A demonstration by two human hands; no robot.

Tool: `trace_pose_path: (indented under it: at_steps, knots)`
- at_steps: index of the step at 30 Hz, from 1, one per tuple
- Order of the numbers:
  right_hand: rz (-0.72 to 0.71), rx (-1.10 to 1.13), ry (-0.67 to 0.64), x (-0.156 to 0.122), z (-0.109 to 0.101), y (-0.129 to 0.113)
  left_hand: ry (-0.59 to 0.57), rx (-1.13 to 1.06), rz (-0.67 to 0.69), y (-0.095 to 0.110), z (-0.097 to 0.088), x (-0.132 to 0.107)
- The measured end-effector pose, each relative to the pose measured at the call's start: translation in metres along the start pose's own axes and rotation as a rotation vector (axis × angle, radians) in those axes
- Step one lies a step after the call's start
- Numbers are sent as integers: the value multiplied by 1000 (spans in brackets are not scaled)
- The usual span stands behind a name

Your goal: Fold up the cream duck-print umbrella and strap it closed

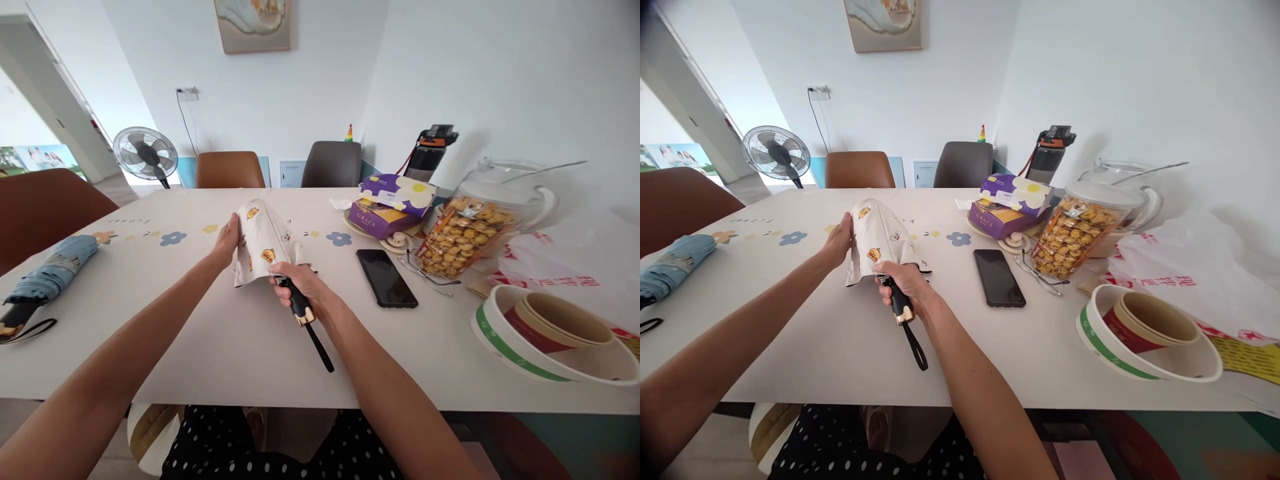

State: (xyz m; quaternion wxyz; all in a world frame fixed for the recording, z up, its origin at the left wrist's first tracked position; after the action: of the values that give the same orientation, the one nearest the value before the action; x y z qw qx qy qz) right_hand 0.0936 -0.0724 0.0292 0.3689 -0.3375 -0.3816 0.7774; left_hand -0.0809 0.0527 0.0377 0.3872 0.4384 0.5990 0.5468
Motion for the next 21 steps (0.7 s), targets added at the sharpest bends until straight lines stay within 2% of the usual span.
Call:
trace_pose_path:
  at_steps: [3,8,15,17,19,21]
  knots:
    - [-4,51,-39,-1,1,-2,39,72,90,0,-7,-5]
    - [25,75,-81,-3,6,0,112,105,152,-5,-18,-8]
    - [8,-35,60,3,-6,4,173,225,87,-16,-33,-12]
    - [-35,-65,108,6,-12,2,232,199,137,-7,-35,-22]
    - [-67,-101,170,8,-17,1,259,133,257,12,-30,-42]
    - [-94,-147,242,8,-22,0,140,73,353,30,-10,-67]
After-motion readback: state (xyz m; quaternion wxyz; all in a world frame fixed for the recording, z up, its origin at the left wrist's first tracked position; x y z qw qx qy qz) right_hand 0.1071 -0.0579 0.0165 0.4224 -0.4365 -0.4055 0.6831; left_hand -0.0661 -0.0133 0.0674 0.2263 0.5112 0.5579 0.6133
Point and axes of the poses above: each hand's wrist, its own x-axis towards the middle knuckle, its own z-axis out of the palm, y = z × x, the point moved 8 cm from there along x, towards the middle knuckle, and after that the axes turned 1 degree about -y, right-handed, at the moved point
